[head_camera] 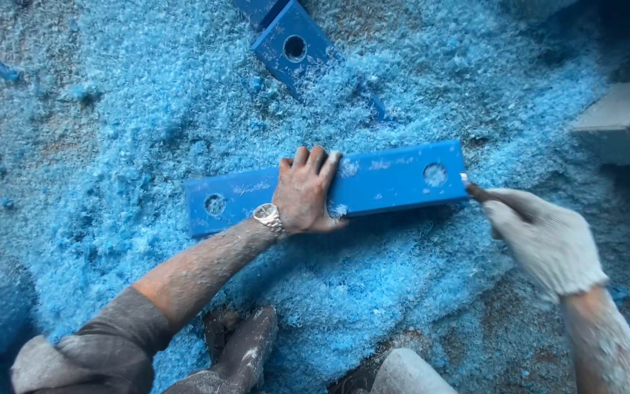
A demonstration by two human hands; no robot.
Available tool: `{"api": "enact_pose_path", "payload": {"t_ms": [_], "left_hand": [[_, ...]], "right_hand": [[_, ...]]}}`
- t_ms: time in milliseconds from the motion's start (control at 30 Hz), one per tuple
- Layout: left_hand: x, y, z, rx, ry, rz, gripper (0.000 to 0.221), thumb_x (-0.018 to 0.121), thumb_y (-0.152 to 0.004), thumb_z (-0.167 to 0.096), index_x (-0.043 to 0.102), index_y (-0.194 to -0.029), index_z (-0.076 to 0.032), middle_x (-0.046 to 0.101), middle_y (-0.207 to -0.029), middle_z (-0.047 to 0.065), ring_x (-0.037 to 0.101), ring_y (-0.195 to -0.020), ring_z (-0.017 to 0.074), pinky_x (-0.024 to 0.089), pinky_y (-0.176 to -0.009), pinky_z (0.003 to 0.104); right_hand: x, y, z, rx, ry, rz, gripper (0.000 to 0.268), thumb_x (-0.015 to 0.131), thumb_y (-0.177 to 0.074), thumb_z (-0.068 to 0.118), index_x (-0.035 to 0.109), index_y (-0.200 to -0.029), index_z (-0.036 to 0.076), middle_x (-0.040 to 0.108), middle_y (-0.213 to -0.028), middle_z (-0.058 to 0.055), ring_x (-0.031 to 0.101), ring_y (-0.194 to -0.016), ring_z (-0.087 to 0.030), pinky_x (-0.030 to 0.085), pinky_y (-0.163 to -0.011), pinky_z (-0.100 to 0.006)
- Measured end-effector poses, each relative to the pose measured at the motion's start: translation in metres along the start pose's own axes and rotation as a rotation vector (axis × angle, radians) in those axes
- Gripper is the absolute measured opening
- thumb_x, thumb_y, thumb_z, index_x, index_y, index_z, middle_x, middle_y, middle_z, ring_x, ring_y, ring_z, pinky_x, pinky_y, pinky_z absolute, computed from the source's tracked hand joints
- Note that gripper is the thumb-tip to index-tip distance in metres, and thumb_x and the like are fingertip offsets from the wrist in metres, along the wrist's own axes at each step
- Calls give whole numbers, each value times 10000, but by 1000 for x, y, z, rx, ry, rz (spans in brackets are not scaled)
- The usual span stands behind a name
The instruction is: Deburring the holes and edges of blue plastic blocks using a manual scraper tool on a production floor.
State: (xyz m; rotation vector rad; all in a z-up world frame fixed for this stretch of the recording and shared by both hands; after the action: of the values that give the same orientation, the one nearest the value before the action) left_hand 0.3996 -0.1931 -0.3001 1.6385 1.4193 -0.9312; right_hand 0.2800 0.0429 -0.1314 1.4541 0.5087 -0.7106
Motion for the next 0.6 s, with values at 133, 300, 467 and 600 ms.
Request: {"api": "enact_pose_path", "payload": {"t_ms": [133, 300, 467, 600], "left_hand": [[-42, -6, 20, -227, 346, -106, 1239, 823, -539, -808, 463, -1441, -38, 480, -1152, 176, 495, -1022, 332, 490, -791, 504], [-100, 3, 24, -819, 924, -63, 1358, 638, -486, -842, 332, -1465, 47, 427, -1292, 194, 518, -1246, 355, 553, -950, 575], [-107, 52, -2, -1340, 1765, -172, 1044, 554, -623, -619, 431, -1483, -40, 509, -1421, 294, 529, -1335, 514, 480, -1012, 761], [-59, 100, -48, -1352, 1822, 88, 707, 634, -706, -525, 528, -1211, -42, 593, -1097, 160, 620, -846, 319, 516, -560, 443]], "right_hand": [[-8, 11, -36, 140, -368, -140, 303, 665, -1025, 120, 725, -1322, 109, 713, -787, -155, 512, -552, -183, 367, -426, -298], [1, 9, -58, 187, -442, -132, 297, 668, -1019, 101, 730, -1308, 74, 681, -779, -143, 471, -554, -177, 349, -452, -304], [-6, -1, -68, 116, -467, -181, 284, 639, -1050, 76, 705, -1327, 72, 687, -818, -151, 491, -546, -187, 373, -440, -302], [-17, -4, -74, 82, -464, -251, 287, 634, -1071, 65, 686, -1353, 72, 679, -857, -151, 506, -566, -186, 400, -435, -312]]}}
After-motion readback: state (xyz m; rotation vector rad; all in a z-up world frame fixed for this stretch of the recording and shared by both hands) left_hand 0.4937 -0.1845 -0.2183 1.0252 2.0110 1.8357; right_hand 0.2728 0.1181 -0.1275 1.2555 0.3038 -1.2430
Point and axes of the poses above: each hand's wrist, its own y-axis away from the middle knuckle, its own x-axis out of the palm, z = x × y, the point moved 8 cm from there along -y, towards the middle knuckle
